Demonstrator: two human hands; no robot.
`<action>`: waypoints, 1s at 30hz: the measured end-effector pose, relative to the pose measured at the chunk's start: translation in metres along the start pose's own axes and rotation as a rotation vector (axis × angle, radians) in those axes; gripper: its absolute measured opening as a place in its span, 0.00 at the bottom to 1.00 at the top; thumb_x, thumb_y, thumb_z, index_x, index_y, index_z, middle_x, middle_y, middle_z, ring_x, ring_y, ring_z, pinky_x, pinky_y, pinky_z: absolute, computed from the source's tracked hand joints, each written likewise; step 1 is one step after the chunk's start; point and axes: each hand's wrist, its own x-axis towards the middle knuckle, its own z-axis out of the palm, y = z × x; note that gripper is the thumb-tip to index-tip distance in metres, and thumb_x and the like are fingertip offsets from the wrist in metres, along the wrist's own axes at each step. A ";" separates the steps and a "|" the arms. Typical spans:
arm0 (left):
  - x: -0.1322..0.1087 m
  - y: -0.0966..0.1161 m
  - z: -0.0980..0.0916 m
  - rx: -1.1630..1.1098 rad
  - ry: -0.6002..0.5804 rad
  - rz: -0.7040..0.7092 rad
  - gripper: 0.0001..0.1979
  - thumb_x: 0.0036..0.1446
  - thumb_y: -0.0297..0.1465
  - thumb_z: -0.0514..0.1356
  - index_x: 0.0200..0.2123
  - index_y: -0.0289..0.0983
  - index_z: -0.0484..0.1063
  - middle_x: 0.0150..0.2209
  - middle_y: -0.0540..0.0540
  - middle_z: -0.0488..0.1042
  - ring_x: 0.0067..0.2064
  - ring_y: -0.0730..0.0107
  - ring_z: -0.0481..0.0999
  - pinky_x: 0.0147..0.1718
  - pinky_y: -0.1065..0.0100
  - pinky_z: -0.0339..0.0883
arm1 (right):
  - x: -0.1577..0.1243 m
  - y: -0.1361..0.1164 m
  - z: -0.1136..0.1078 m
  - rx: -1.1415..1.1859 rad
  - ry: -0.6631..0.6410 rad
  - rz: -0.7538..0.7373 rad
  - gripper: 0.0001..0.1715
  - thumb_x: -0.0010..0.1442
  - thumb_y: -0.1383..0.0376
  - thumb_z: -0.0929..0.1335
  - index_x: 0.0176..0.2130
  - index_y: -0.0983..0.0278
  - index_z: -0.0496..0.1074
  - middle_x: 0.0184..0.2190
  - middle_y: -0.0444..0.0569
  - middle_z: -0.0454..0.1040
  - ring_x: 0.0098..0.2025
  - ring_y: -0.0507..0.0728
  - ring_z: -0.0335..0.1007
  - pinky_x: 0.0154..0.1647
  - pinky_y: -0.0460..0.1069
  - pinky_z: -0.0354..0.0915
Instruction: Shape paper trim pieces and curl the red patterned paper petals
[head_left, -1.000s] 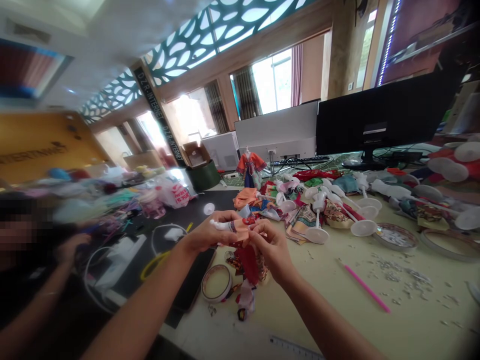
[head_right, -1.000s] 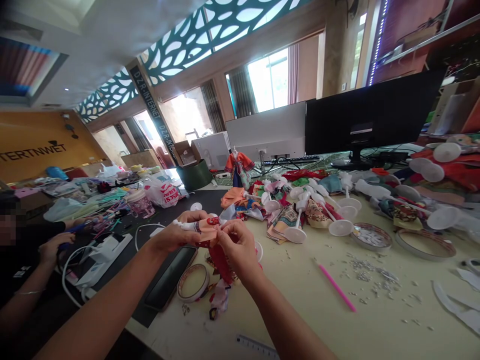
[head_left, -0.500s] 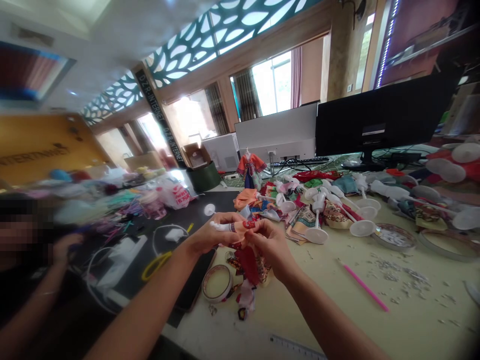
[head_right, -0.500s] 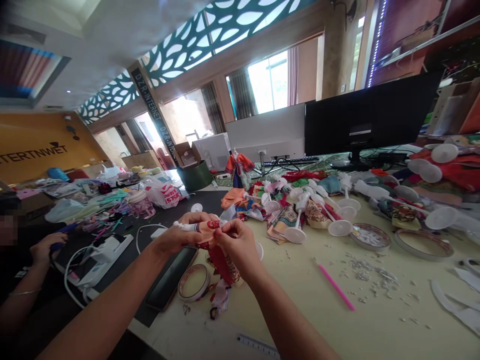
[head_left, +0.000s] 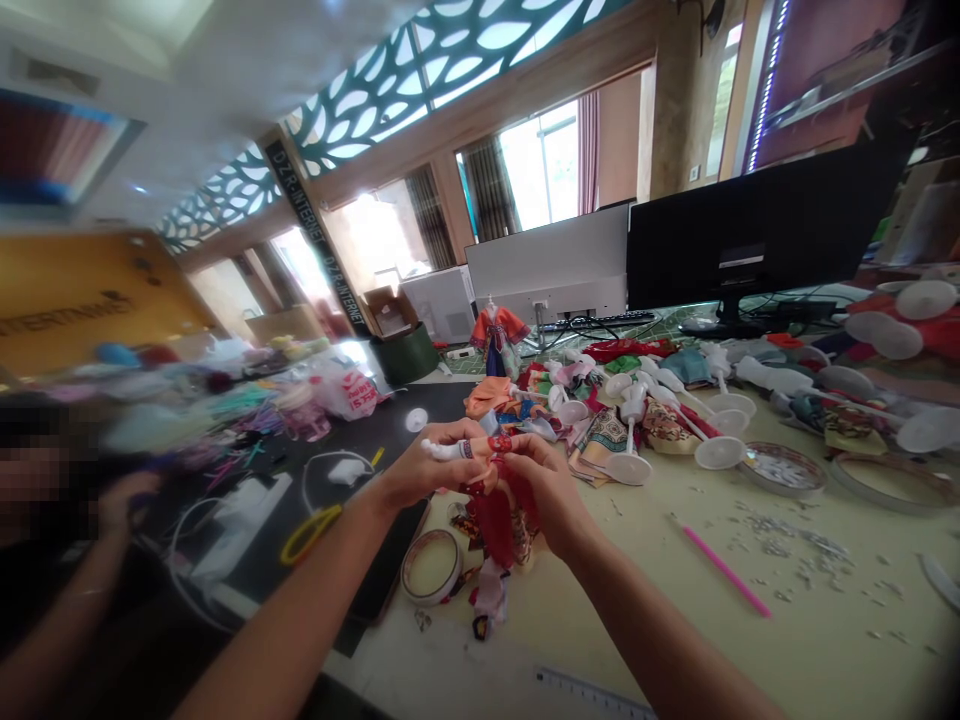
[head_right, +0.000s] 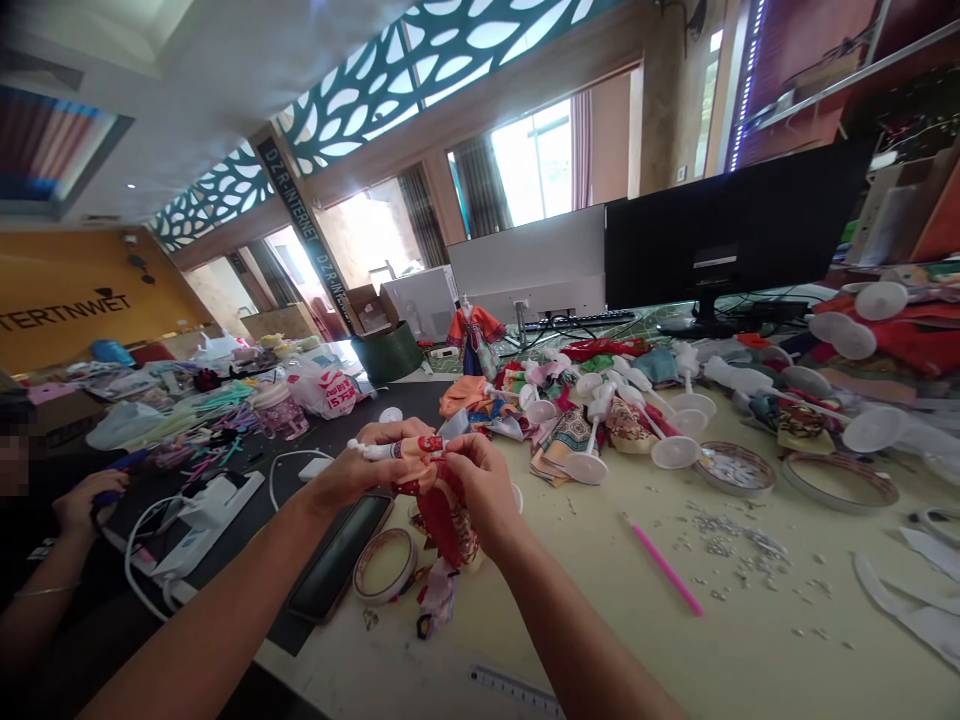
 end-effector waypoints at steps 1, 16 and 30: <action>0.000 0.000 0.000 0.007 -0.001 0.005 0.17 0.48 0.41 0.63 0.35 0.32 0.72 0.31 0.44 0.72 0.32 0.67 0.71 0.29 0.70 0.64 | 0.000 -0.001 0.000 -0.008 -0.001 -0.003 0.09 0.48 0.62 0.68 0.30 0.63 0.65 0.24 0.42 0.70 0.27 0.52 0.66 0.27 0.46 0.61; 0.032 -0.001 0.010 -0.169 0.147 -0.032 0.23 0.43 0.47 0.66 0.29 0.32 0.70 0.19 0.54 0.64 0.20 0.79 0.63 0.19 0.76 0.56 | 0.002 -0.009 -0.016 -0.234 0.052 -0.146 0.13 0.54 0.58 0.65 0.38 0.62 0.69 0.31 0.46 0.74 0.33 0.57 0.70 0.33 0.49 0.64; 0.039 -0.036 0.059 -0.293 0.453 0.122 0.26 0.58 0.49 0.52 0.49 0.35 0.69 0.50 0.40 0.72 0.51 0.58 0.71 0.48 0.63 0.65 | 0.022 -0.005 -0.046 -0.647 0.163 -0.506 0.17 0.55 0.55 0.66 0.40 0.62 0.73 0.41 0.51 0.73 0.46 0.63 0.66 0.50 0.57 0.60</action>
